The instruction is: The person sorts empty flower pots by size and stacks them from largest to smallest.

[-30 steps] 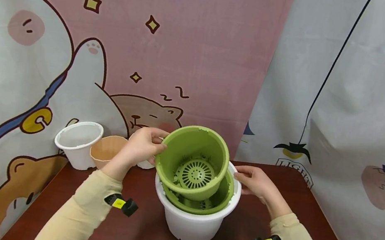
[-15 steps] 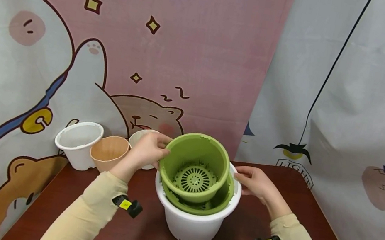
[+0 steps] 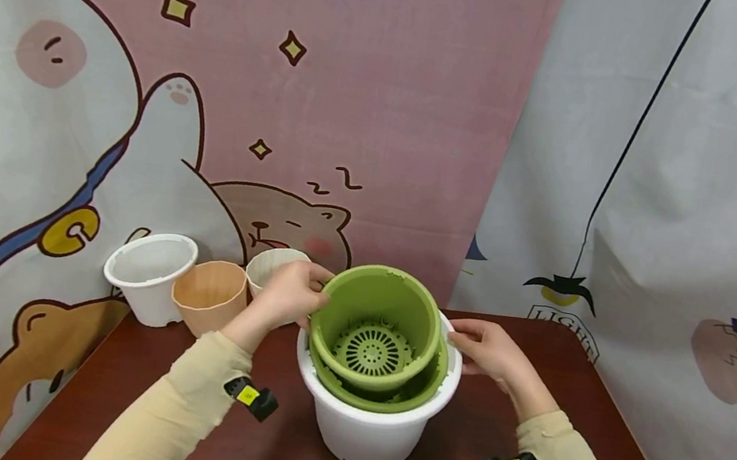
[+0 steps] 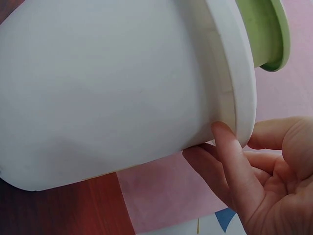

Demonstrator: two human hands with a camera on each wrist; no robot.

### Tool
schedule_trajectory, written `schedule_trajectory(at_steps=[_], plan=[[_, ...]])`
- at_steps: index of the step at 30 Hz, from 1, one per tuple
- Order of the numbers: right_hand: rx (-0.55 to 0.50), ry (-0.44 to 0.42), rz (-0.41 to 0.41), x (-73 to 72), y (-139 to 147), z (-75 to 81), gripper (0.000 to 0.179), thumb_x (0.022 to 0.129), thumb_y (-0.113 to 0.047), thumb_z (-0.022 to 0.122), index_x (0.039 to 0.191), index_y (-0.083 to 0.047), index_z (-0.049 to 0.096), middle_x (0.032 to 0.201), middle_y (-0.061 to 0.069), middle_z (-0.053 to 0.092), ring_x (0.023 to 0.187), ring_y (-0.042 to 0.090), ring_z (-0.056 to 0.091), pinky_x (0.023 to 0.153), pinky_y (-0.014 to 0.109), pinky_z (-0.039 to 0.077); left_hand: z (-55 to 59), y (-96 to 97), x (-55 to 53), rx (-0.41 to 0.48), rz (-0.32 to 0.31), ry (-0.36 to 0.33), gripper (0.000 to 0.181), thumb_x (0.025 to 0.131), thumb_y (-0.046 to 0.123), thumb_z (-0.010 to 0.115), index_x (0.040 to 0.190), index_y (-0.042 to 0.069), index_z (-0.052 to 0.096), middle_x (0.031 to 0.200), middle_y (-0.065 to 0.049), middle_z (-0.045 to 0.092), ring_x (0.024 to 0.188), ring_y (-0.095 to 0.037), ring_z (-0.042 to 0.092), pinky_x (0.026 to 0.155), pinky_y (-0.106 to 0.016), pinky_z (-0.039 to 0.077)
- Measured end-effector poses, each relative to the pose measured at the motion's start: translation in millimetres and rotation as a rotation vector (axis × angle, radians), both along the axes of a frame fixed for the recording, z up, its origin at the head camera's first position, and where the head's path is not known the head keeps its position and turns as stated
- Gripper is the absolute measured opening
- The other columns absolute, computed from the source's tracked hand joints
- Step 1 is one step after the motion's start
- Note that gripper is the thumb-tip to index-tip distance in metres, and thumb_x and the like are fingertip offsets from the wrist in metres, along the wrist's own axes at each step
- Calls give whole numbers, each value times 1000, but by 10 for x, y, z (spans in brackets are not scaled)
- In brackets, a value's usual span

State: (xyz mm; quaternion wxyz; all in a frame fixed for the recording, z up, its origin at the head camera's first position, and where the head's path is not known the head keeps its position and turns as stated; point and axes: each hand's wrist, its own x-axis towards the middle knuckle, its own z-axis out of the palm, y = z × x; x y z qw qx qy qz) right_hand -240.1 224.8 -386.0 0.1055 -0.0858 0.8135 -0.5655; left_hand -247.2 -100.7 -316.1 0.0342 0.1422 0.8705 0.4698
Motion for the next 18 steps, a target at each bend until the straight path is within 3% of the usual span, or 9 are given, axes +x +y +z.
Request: schedule_trajectory(at_steps=[18], plan=[[22,10,-1,-3,1,-8,43,100,-8,57,136,14,49,116,24,64,85,21,69,71,38,60,-78,59,-32,-42,0,-13,35,83,-6,57,117,-7,67,103,-26,70,59,-25,69,46,-33,57]])
